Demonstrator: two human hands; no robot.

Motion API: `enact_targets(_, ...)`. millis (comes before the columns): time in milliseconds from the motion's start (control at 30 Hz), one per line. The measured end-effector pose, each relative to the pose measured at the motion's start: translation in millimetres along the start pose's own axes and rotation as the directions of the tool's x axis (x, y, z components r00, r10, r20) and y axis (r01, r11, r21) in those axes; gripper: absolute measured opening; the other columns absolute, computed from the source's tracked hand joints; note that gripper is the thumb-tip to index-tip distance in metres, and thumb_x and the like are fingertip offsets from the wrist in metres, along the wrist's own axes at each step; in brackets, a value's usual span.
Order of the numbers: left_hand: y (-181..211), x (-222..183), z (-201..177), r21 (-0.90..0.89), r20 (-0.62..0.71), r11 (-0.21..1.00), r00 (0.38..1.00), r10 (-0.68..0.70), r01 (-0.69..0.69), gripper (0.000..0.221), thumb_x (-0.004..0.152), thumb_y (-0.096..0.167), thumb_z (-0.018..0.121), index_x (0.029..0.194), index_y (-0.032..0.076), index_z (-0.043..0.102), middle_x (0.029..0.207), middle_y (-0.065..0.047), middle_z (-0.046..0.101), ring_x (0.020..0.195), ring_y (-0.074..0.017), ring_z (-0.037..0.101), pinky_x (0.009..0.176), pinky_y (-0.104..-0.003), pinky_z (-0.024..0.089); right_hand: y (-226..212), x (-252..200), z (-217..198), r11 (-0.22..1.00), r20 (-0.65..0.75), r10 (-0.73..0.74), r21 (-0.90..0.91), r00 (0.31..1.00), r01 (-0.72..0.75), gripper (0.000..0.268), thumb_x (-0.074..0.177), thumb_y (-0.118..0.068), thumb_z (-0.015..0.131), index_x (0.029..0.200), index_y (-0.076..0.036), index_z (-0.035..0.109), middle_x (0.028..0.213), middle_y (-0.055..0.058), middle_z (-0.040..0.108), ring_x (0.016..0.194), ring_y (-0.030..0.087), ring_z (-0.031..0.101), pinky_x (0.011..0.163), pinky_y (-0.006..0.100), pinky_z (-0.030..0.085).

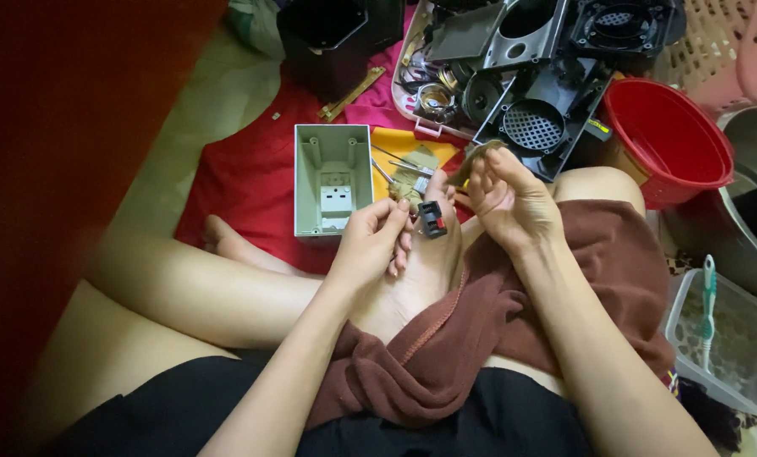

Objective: Wiring an electrical outlet box and sorting small screws into a plastic bowl.

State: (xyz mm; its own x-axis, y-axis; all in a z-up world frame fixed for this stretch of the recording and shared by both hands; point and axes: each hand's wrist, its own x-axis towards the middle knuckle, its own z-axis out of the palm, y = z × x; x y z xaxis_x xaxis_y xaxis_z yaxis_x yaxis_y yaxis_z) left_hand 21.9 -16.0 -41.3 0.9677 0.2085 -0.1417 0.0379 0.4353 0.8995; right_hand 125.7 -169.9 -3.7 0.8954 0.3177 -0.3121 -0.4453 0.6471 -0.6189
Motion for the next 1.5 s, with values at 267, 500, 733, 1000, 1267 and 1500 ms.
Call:
enact_targets(267, 0, -1, 1, 0.101, 0.008, 0.995, 1.000, 0.016, -0.016, 0.029, 0.090, 0.022, 0.050, 0.073, 0.000, 0.058, 0.051, -0.013, 0.052, 0.035, -0.0157, 0.053, 0.024, -0.021, 0.044, 0, -10, 9, 0.977, 0.151, -0.018, -0.208, 0.988, 0.050, 0.036, 0.073, -0.008, 0.070, 0.106, -0.006, 0.057, 0.085, 0.000, 0.063, 0.070, 0.007, 0.062, 0.062, 0.016, 0.052)
enact_targets(500, 2, -11, 13, 0.061, 0.071, 0.998, 0.997, 0.022, -0.027, 0.032, 0.092, 0.024, 0.048, 0.069, 0.002, 0.055, 0.047, -0.010, 0.050, 0.035, -0.0159, 0.053, 0.028, -0.021, 0.046, -25, -36, -7, 0.985, 0.151, -0.062, -0.151, 0.987, 0.085, 0.015, 0.077, -0.013, 0.070, 0.089, -0.011, 0.061, 0.074, -0.001, 0.058, 0.058, 0.005, 0.054, 0.052, 0.009, 0.043)
enact_targets(733, 26, -12, 19, -0.014, 0.066, 0.997, 0.995, 0.072, -0.071, 0.033, 0.091, 0.026, 0.049, 0.069, 0.003, 0.055, 0.055, -0.014, 0.058, 0.038, -0.0182, 0.057, 0.031, -0.023, 0.048, -26, -34, -2, 0.986, 0.187, -0.046, -0.146, 0.981, 0.074, 0.011, 0.080, -0.014, 0.068, 0.087, -0.010, 0.060, 0.066, -0.004, 0.050, 0.054, 0.003, 0.045, 0.048, 0.009, 0.036)
enact_targets(1000, 17, -27, 31, -0.047, 0.142, 0.999, 0.990, -0.012, 0.019, 0.034, 0.090, 0.026, 0.051, 0.064, 0.004, 0.054, 0.067, -0.011, 0.063, 0.039, -0.0136, 0.057, 0.029, -0.017, 0.043, -30, -56, 19, 0.985, 0.127, -0.025, -0.165, 0.992, 0.046, 0.013, 0.083, -0.020, 0.065, 0.092, -0.012, 0.060, 0.074, 0.001, 0.061, 0.049, -0.003, 0.042, 0.042, 0.002, 0.032)
enact_targets(1267, 21, -12, 23, -0.144, 0.167, 0.990, 0.986, 0.017, 0.007, 0.028, 0.090, 0.020, 0.049, 0.066, 0.006, 0.052, 0.058, -0.005, 0.056, 0.038, -0.0125, 0.055, 0.026, -0.018, 0.040, -11, -41, 24, 0.964, 0.057, 0.007, -0.267, 0.998, 0.009, 0.013, 0.081, -0.019, 0.064, 0.087, -0.009, 0.058, 0.071, 0.007, 0.063, 0.042, 0.003, 0.044, 0.039, 0.010, 0.036)
enact_targets(1500, 16, -2, 12, -0.034, 0.155, 0.999, 0.988, -0.008, 0.013, 0.027, 0.089, 0.019, 0.049, 0.066, 0.006, 0.053, 0.055, -0.004, 0.055, 0.038, -0.0131, 0.055, 0.028, -0.019, 0.041, -8, -22, -2, 0.933, -0.017, -0.036, -0.360, 0.999, 0.027, 0.015, 0.081, -0.020, 0.065, 0.087, -0.009, 0.058, 0.070, 0.009, 0.063, 0.041, 0.005, 0.044, 0.037, 0.012, 0.034)
